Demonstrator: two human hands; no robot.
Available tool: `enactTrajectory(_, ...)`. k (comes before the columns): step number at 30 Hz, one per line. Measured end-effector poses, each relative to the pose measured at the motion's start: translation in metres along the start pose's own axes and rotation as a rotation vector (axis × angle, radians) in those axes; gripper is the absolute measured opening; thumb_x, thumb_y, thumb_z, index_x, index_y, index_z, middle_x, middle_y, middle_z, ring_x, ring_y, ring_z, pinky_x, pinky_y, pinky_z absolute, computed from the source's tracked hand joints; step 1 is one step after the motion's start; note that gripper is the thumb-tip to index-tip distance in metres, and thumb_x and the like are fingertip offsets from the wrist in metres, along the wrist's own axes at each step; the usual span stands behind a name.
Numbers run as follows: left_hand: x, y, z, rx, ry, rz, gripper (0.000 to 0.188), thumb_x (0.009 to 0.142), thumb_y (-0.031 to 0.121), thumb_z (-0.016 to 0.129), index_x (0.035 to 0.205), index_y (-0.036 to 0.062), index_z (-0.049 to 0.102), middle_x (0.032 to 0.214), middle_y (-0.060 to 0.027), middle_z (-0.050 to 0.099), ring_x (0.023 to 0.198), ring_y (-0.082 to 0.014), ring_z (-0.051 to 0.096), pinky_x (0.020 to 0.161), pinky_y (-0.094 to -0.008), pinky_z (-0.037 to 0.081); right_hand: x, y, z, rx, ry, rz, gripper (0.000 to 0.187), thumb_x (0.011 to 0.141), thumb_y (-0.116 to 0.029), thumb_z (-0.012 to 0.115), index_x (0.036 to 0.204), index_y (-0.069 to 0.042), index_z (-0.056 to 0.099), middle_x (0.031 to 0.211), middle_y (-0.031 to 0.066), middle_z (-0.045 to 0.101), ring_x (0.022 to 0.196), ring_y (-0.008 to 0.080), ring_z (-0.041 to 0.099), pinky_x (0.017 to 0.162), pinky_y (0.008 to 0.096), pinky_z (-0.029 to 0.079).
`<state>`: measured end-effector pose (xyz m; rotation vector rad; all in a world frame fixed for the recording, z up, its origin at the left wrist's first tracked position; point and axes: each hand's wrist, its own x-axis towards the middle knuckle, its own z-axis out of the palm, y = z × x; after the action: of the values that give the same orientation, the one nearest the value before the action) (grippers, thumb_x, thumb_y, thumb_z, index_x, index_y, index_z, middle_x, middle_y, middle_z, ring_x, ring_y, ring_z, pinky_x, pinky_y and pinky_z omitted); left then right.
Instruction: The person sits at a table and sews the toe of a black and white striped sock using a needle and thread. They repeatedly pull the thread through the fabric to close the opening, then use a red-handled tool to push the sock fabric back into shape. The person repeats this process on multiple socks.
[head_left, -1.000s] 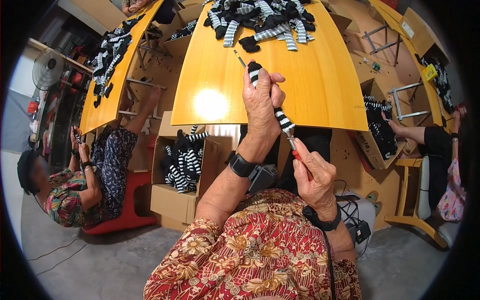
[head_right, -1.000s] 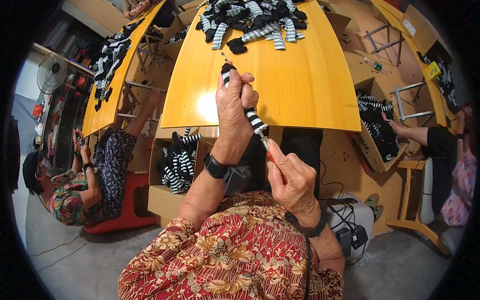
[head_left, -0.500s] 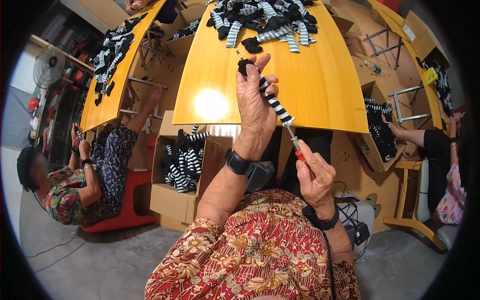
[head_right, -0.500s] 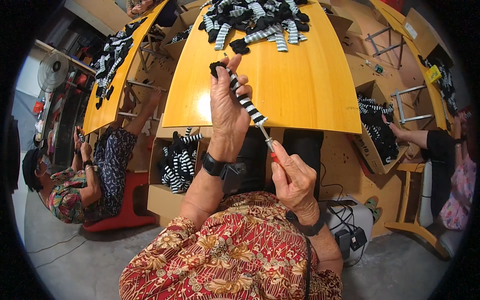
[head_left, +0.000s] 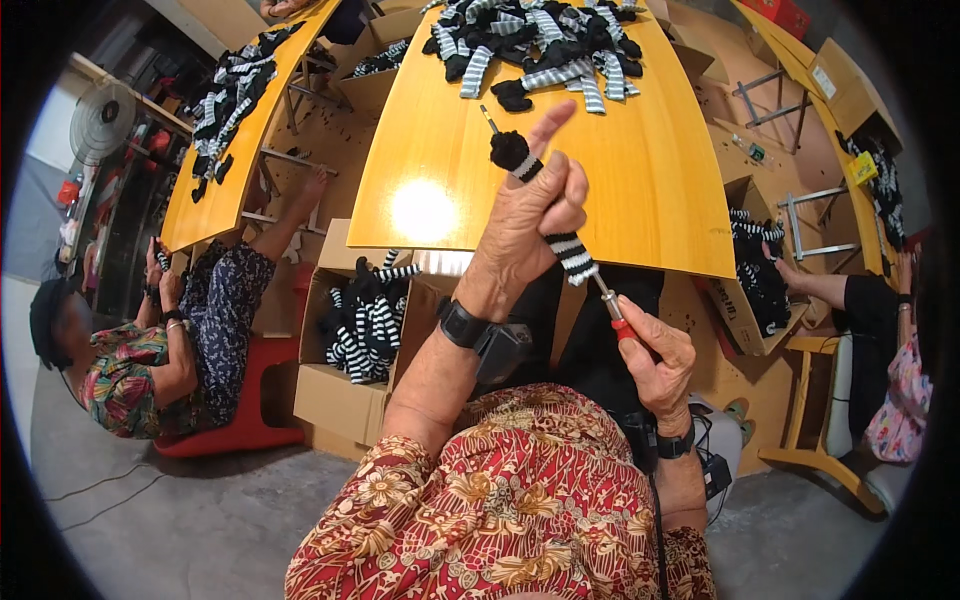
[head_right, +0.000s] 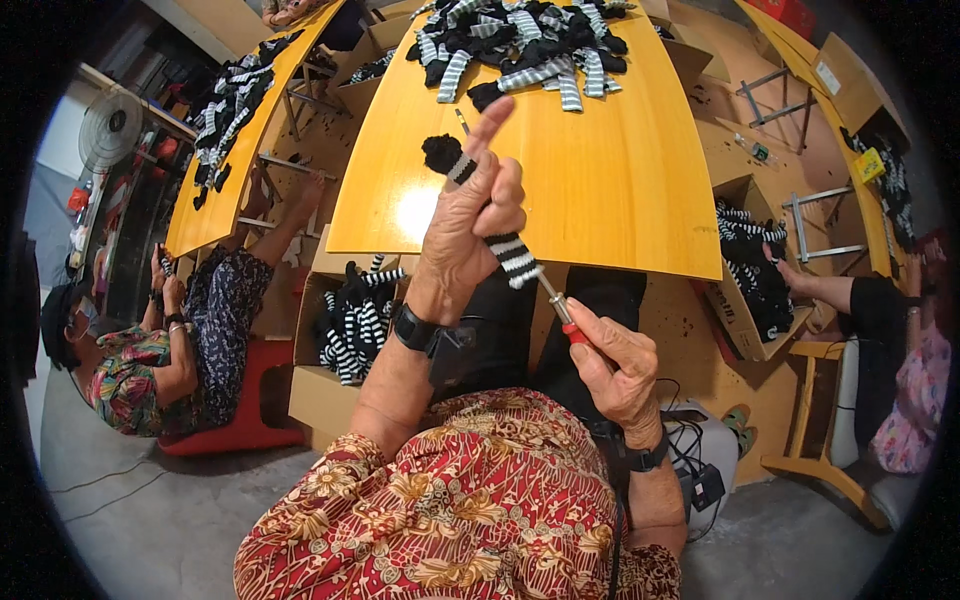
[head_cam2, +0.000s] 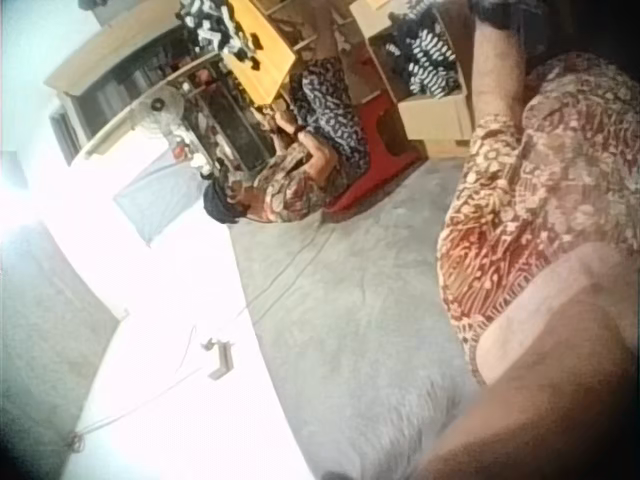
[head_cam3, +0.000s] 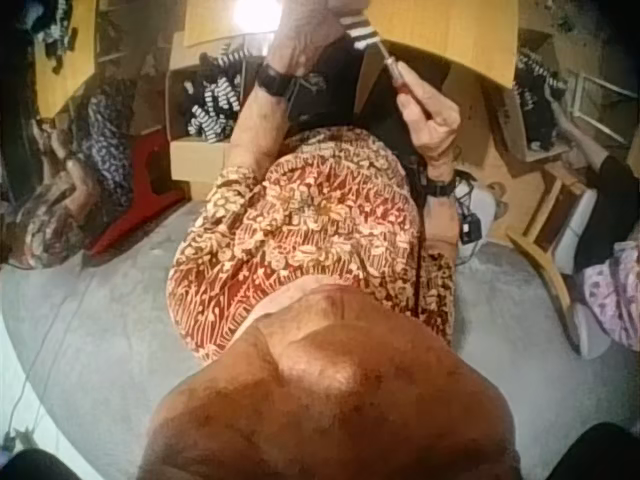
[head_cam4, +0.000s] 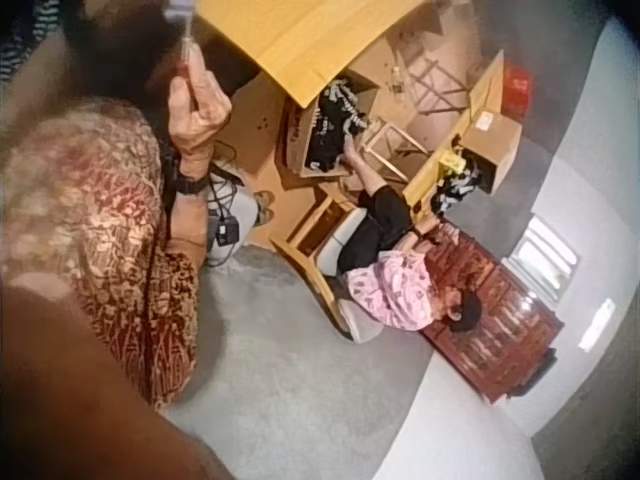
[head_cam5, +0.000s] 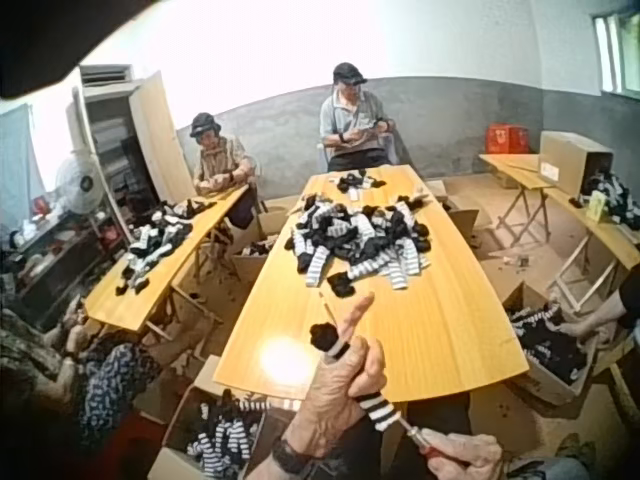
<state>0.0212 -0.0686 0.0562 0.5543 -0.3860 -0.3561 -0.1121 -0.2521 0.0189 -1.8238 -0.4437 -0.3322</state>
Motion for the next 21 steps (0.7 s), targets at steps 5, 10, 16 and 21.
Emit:
enactTrajectory(5,-0.018,-0.024,0.028,-0.009,-0.084,-0.151,0.054,0.100,0.026,0.049,0.146,0.0088,0.027,0.059,0.0025,0.043,0.043,-0.0017,0.030,0.039,-0.0166,0.025,0.009,-0.005,0.005,0.055,0.047,-0.074,0.039,0.079,0.003,0.059,0.118,0.003,0.062,0.073,0.0092,0.059,0.060,0.0141,0.055,0.055,0.0257,0.044)
enactTrajectory(10,-0.017,-0.019,0.028,0.054,0.006,-0.193,0.051,0.101,0.027,0.047,0.145,0.0083,0.028,0.060,0.0026,0.044,0.044,-0.0024,0.031,0.041,-0.0168,0.026,0.006,-0.007,0.033,-0.162,0.195,-0.123,0.038,0.078,0.004,0.062,0.116,0.005,0.061,0.074,0.0128,0.061,0.059,0.0209,0.059,0.054,0.0297,0.047)
enactTrajectory(16,-0.014,-0.011,0.021,0.137,0.288,0.061,0.050,0.101,0.036,0.046,0.139,0.0077,0.032,0.086,-0.0072,0.059,0.063,-0.0081,0.052,0.057,-0.0216,0.043,0.012,-0.002,0.026,-0.352,0.152,-0.212,0.043,0.076,0.004,0.064,0.119,0.001,0.062,0.067,0.0082,0.054,0.053,0.0201,0.053,0.050,0.0313,0.045)
enactTrajectory(21,-0.004,0.009,0.013,0.162,0.359,0.183,0.043,0.103,0.037,0.039,0.128,0.0020,0.043,0.096,-0.0102,0.063,0.066,-0.0078,0.056,0.056,-0.0205,0.045,0.000,-0.006,0.019,-0.254,0.065,-0.137,0.045,0.077,0.005,0.064,0.121,0.000,0.061,0.067,0.0082,0.053,0.053,0.0193,0.052,0.050,0.0302,0.044)
